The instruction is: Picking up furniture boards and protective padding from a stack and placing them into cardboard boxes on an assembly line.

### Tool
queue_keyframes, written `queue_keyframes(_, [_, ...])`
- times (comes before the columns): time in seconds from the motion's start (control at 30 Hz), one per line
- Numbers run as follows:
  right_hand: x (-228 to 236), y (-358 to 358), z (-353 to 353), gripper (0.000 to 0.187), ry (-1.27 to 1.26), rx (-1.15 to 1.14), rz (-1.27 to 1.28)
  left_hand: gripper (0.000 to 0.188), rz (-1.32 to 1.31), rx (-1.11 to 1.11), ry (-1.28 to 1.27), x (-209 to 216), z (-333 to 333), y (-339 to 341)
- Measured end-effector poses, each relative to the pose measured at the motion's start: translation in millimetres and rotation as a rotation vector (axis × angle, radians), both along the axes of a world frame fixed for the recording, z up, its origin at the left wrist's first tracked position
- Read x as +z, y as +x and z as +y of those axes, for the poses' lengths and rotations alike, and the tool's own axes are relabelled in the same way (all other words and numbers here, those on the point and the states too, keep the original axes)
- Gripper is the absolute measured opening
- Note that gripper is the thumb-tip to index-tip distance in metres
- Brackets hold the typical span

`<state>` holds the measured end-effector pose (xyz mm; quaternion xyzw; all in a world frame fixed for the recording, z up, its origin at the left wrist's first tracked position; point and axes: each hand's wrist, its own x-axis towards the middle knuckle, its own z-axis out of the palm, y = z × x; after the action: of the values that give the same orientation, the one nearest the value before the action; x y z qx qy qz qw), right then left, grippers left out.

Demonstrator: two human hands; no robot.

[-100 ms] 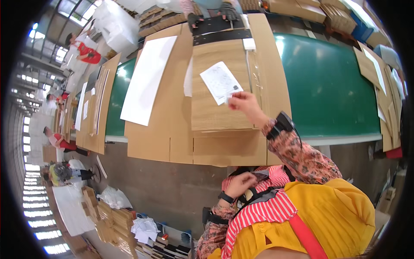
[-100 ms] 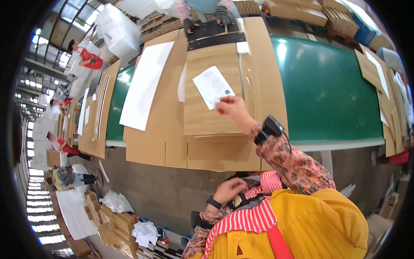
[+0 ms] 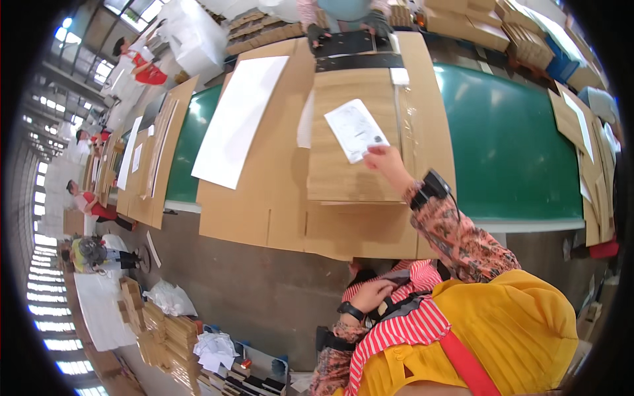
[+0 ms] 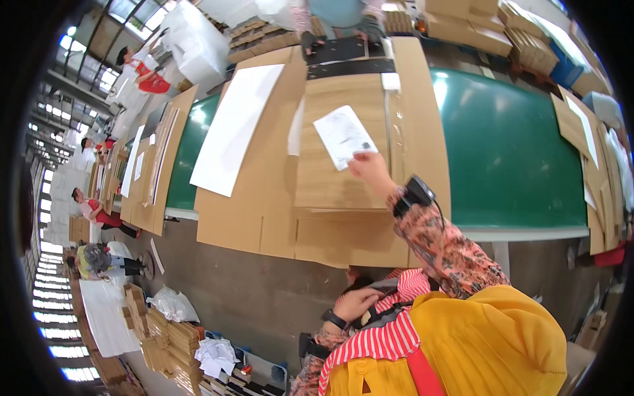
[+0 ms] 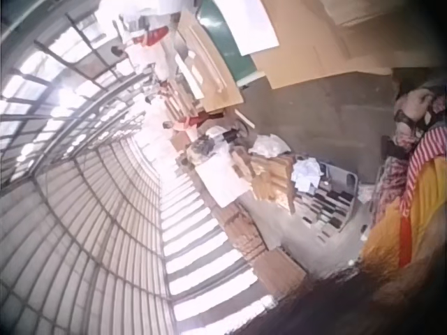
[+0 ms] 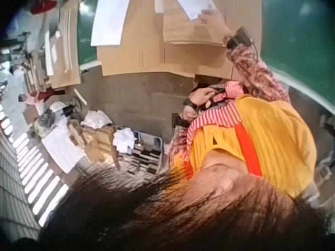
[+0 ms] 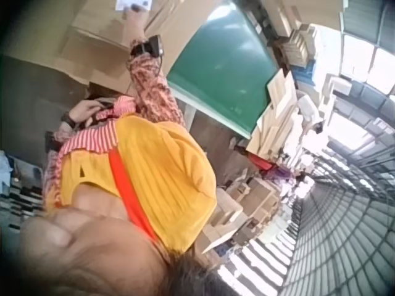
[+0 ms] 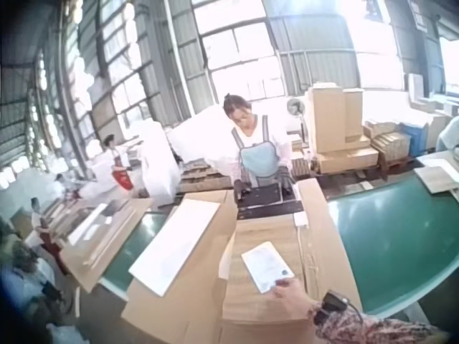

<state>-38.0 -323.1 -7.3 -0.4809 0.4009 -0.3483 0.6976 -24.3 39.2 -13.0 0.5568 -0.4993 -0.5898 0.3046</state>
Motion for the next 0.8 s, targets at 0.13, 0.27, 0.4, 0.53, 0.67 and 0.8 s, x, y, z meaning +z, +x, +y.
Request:
queue_keyframes(0.13, [-19,67,130,0.013,-0.051,0.445,0.128,0.032,-0.345,0.099,0.137,-28,77,74])
queue_keyframes(0.27, [-72,70,241,0.015,-0.113,0.954,0.232,0.031,-0.318,0.453,0.124,-38,122,96])
queue_keyframes(0.4, [-27,66,305,0.018,-0.326,1.209,0.403,0.027,-0.33,0.645,0.174,53,184,99])
queue_keyframes(0.53, [-5,109,304,0.018,-0.595,1.347,0.41,0.026,-0.324,0.959,0.094,75,231,90])
queue_keyframes(0.67, [-136,239,337,0.021,-0.786,1.422,0.642,0.027,-0.146,1.308,-0.004,-61,324,165])
queue_keyframes(0.8, [-172,300,377,0.022,-0.996,1.5,0.894,0.031,0.254,1.463,0.067,-15,452,226])
